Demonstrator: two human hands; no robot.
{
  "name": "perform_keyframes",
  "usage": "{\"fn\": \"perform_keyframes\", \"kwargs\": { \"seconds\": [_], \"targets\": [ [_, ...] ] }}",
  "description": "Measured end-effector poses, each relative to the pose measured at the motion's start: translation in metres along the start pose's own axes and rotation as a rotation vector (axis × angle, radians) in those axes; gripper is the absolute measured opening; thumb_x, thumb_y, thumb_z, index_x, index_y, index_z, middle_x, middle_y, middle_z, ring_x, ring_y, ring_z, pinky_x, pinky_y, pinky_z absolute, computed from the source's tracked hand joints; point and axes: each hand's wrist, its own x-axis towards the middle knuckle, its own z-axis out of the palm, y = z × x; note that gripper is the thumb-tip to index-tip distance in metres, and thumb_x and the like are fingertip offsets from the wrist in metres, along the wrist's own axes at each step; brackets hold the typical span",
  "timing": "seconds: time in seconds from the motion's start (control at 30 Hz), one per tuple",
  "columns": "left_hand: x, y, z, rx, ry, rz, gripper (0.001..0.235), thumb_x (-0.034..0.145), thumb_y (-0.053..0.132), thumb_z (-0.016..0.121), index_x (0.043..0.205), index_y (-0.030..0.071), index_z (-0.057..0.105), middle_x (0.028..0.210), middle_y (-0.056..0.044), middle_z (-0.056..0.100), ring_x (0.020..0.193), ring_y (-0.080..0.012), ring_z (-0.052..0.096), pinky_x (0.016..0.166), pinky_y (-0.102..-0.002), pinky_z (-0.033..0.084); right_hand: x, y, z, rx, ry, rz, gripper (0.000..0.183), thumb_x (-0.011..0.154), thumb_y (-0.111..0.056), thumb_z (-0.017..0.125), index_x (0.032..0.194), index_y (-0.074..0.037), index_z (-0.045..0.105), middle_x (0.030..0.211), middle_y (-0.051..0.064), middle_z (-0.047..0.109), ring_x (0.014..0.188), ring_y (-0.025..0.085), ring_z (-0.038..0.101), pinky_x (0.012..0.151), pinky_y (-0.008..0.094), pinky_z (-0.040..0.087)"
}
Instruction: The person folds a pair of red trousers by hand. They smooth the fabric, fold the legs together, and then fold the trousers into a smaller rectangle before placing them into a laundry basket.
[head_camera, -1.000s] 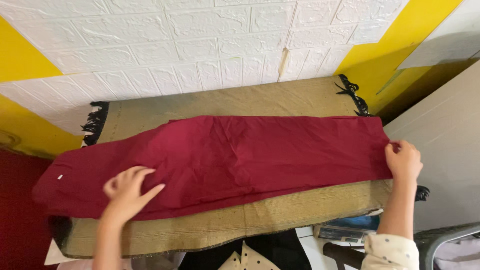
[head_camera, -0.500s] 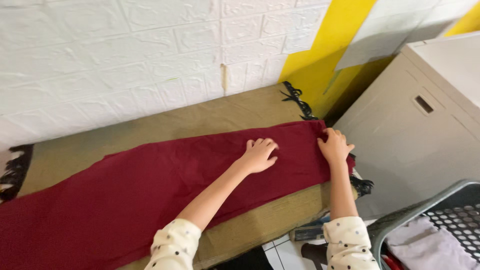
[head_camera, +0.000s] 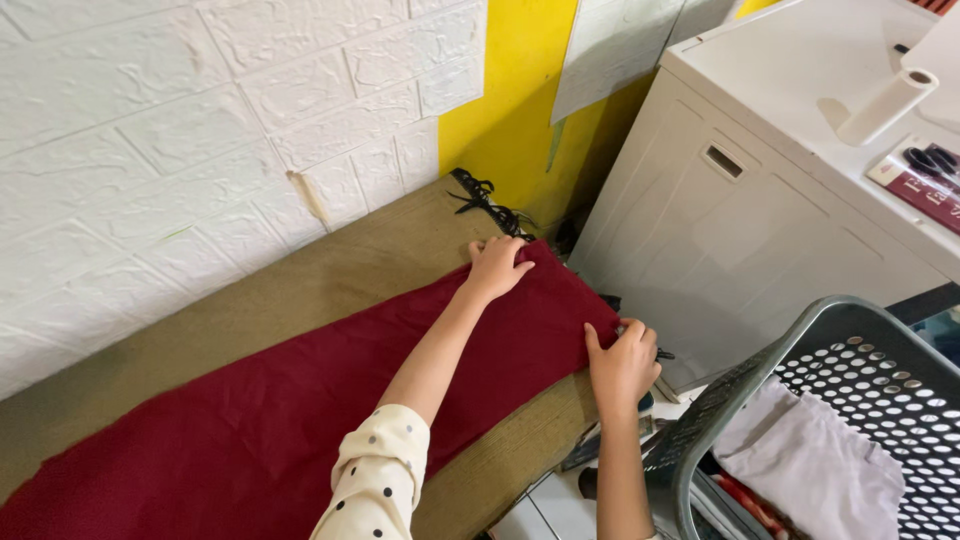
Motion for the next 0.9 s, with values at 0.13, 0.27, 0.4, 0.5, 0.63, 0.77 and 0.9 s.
{"fn": "perform_keyframes", "kwargs": {
  "seconds": [0.13, 0.27, 0.4, 0.5, 0.63, 0.77, 0.9],
  "targets": [
    [0.006, 0.0, -0.017, -0.177, -0.105, -0.074, 0.03, 0.09, 0.03, 0.072, 0.114, 0.012, 0.073, 0.101, -0.006, 0.073, 0.101, -0.0223, 0.066, 0.107, -0.052, 0.033, -0.002, 0.004, -0.005, 0.084, 0.048, -0.05, 0.051, 0.086, -0.045, 0.083, 0.105, 0.001, 0.069, 0.113, 0.019, 0.064, 0.108, 0.038, 0.061, 0.093, 0.051, 0.05],
    [0.015, -0.01, -0.033, -0.436, -0.213, -0.023, 0.03, 0.091, 0.026, 0.073, 0.115, 0.008, 0.071, 0.108, -0.008, 0.077, 0.1, -0.022, 0.073, 0.091, -0.039, 0.056, -0.002, 0.004, -0.015, 0.149, 0.093, -0.069, 0.038, 0.078, -0.036, 0.087, 0.09, -0.004, 0.072, 0.108, 0.016, 0.067, 0.104, 0.036, 0.062, 0.089, 0.05, 0.05],
    [0.034, -0.009, -0.043, -0.282, -0.201, -0.096, 0.03, 0.09, 0.026, 0.075, 0.114, 0.008, 0.074, 0.111, -0.01, 0.077, 0.101, -0.024, 0.073, 0.089, -0.037, 0.056, 0.01, -0.003, -0.019, 0.272, 0.031, 0.054, 0.032, 0.083, -0.032, 0.085, 0.092, -0.005, 0.07, 0.087, 0.009, 0.073, 0.083, 0.029, 0.07, 0.078, 0.043, 0.055],
    [0.039, 0.003, -0.034, -0.158, -0.019, -0.09, 0.031, 0.09, 0.028, 0.076, 0.116, 0.01, 0.073, 0.11, -0.011, 0.077, 0.102, -0.0271, 0.071, 0.093, -0.044, 0.054, 0.024, -0.007, -0.01, 0.483, 0.053, 0.098, 0.027, 0.085, -0.023, 0.084, 0.092, -0.003, 0.068, 0.079, 0.01, 0.072, 0.07, 0.026, 0.071, 0.07, 0.039, 0.057],
    [0.026, 0.024, -0.012, 0.057, -0.031, -0.055, 0.032, 0.096, 0.028, 0.073, 0.124, 0.012, 0.068, 0.115, -0.006, 0.076, 0.105, -0.0259, 0.07, 0.108, -0.062, 0.04, 0.03, 0.001, 0.007, 0.394, 0.101, 0.076, 0.027, 0.083, -0.019, 0.086, 0.092, -0.002, 0.068, 0.083, 0.013, 0.073, 0.074, 0.028, 0.071, 0.071, 0.04, 0.056],
    [-0.015, 0.032, -0.014, 0.238, 0.228, 0.148, 0.06, 0.086, 0.03, 0.078, 0.136, 0.009, 0.052, 0.128, -0.009, 0.06, 0.119, -0.0272, 0.058, 0.104, -0.059, 0.038, 0.025, 0.011, 0.021, 0.429, 0.144, 0.017, 0.031, 0.086, -0.019, 0.083, 0.102, -0.001, 0.065, 0.093, 0.014, 0.072, 0.076, 0.03, 0.07, 0.074, 0.041, 0.057],
    [-0.089, 0.027, -0.057, 0.186, 0.238, 0.229, 0.059, 0.09, 0.031, 0.075, 0.137, 0.009, 0.049, 0.133, -0.009, 0.054, 0.128, -0.0254, 0.051, 0.107, -0.054, 0.034, 0.019, 0.014, 0.021, 0.268, 0.221, -0.077, 0.035, 0.088, -0.024, 0.084, 0.111, -0.004, 0.065, 0.116, 0.016, 0.066, 0.094, 0.038, 0.064, 0.085, 0.052, 0.05]
  ]
}}
